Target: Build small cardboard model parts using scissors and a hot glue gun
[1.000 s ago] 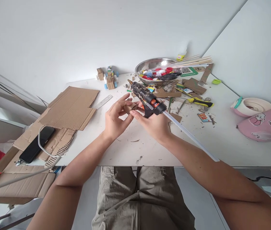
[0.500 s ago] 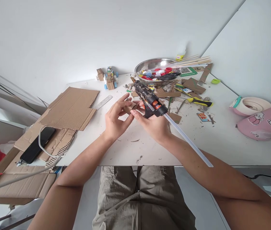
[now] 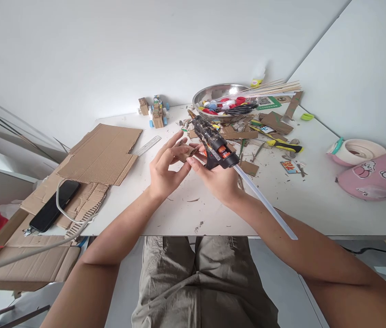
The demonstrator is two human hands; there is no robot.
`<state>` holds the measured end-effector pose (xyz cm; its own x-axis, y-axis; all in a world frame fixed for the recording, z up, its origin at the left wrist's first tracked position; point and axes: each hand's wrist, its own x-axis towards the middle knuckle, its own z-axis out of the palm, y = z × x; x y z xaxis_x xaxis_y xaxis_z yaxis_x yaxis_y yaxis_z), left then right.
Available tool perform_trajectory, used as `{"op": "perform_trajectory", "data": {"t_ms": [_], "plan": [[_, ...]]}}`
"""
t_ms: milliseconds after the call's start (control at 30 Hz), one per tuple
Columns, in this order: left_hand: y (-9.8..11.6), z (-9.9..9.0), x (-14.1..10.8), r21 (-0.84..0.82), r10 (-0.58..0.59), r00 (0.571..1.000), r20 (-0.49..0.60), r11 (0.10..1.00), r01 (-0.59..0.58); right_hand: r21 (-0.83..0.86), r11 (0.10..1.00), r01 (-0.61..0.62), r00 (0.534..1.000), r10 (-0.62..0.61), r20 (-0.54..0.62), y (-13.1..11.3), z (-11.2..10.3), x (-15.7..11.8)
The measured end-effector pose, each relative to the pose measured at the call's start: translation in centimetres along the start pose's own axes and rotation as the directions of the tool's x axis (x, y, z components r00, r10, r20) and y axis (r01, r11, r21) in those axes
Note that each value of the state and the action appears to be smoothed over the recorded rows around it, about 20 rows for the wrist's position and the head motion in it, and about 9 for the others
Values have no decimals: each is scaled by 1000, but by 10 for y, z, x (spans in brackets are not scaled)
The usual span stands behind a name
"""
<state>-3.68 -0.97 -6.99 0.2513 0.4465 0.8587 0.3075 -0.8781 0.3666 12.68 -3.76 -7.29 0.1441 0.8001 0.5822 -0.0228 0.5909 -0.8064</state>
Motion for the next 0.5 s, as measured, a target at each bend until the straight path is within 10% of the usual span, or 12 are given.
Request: {"op": "perform_trajectory", "data": {"t_ms": [500], "plan": [[-3, 2, 3, -68, -30, 1000, -5, 997, 29, -75, 996, -53, 997, 57, 52, -7, -21, 25]]}}
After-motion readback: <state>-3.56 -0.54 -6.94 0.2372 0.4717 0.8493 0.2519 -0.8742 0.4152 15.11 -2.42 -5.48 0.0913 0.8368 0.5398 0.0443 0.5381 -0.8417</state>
